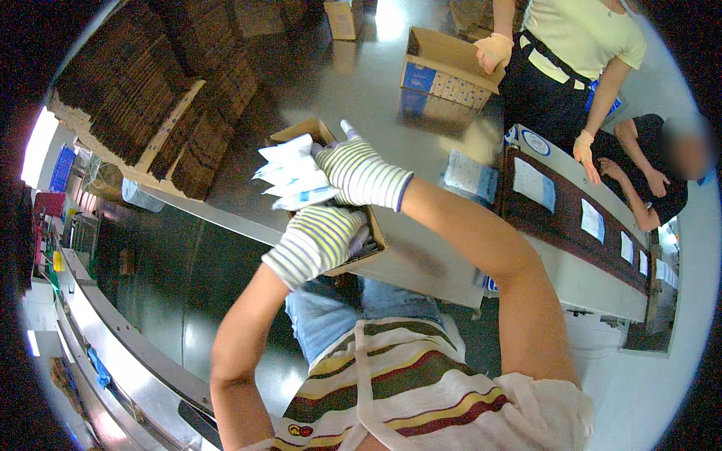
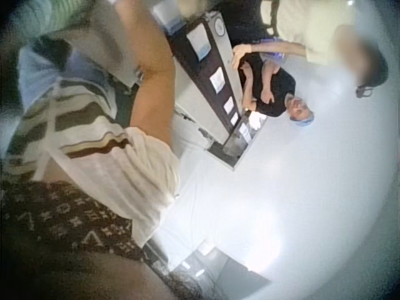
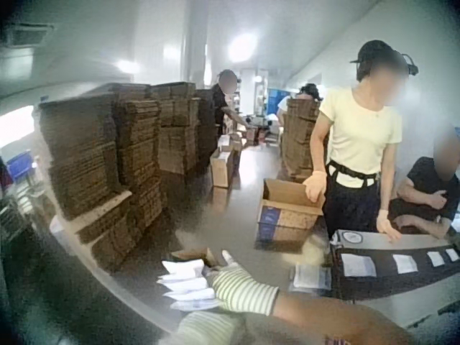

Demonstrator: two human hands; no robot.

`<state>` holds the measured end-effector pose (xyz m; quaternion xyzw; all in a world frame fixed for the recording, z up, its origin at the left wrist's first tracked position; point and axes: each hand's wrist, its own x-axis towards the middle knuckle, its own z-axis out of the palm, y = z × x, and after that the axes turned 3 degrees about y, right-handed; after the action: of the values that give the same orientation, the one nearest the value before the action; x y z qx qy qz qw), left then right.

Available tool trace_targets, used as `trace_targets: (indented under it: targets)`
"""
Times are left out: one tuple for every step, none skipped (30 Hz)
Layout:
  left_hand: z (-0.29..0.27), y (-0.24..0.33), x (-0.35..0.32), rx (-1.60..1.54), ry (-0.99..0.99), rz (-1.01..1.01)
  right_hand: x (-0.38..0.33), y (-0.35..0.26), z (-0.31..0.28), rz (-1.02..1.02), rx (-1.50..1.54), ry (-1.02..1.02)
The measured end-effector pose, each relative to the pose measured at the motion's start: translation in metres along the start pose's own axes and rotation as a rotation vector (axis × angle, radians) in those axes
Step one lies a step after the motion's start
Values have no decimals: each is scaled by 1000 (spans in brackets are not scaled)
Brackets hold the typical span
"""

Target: The person picks up flat cardboard boxes, unfolds them, and packs individual blue and white packaged items into the boxes before placing the boxes on a conveyor belt.

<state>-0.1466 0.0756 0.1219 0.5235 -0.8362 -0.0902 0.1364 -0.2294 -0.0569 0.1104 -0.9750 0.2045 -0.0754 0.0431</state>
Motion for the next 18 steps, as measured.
trace_targets:
  targets:
    - [-26, 10, 6, -46, 153, 77, -1, 6, 8, 4, 14, 24]
    - [-40, 5, 12, -15, 366, 138, -10, 18, 13, 6, -64, -25]
    - [-56, -4, 13, 23, 489, 17, -15, 16, 6, -10, -132, -72]
    - [-67, -20, 18, -149, 603, -137, -14, 5, -7, -39, -115, -122]
    - [-81, -32, 31, 8, 650, -128, -16, 2, -16, -55, -110, -168]
    - [-73, -55, 41, 145, 552, -235, -15, 0, -19, -12, -155, -268]
    - [-61, -76, 41, 234, 397, -272, -15, -8, -26, 0, -157, -168]
    - [-53, -82, 44, 203, 257, -299, -24, -13, -37, 25, -164, -70]
    - [-46, -85, 50, 167, 111, -327, -35, -17, -46, 52, -166, 23]
    - [-42, -85, 54, 202, -7, -354, -49, -23, -59, 104, -70, 133]
    - [-36, -81, 64, 228, -122, -362, -70, -27, -72, 96, -14, 228]
    - [-25, -89, 72, 230, -385, -378, -84, -41, -81, 104, 97, 170]
    - [-13, -93, 78, 189, -506, -409, -98, -54, -83, 116, 207, 113]
    - [5, -109, 79, 234, -582, -354, -110, -66, -70, -15, 223, 84]
    - [35, -143, 61, 197, -522, -366, -117, -79, -48, -170, 254, 56]
    - [59, -178, 37, 161, -457, -382, -115, -97, -39, -294, 130, 49]
    - [58, -164, 53, 64, -450, -396, -123, -91, -27, -295, 0, 126]
    - [52, -161, 58, -54, -580, -423, -125, -90, -22, -254, -2, 182]
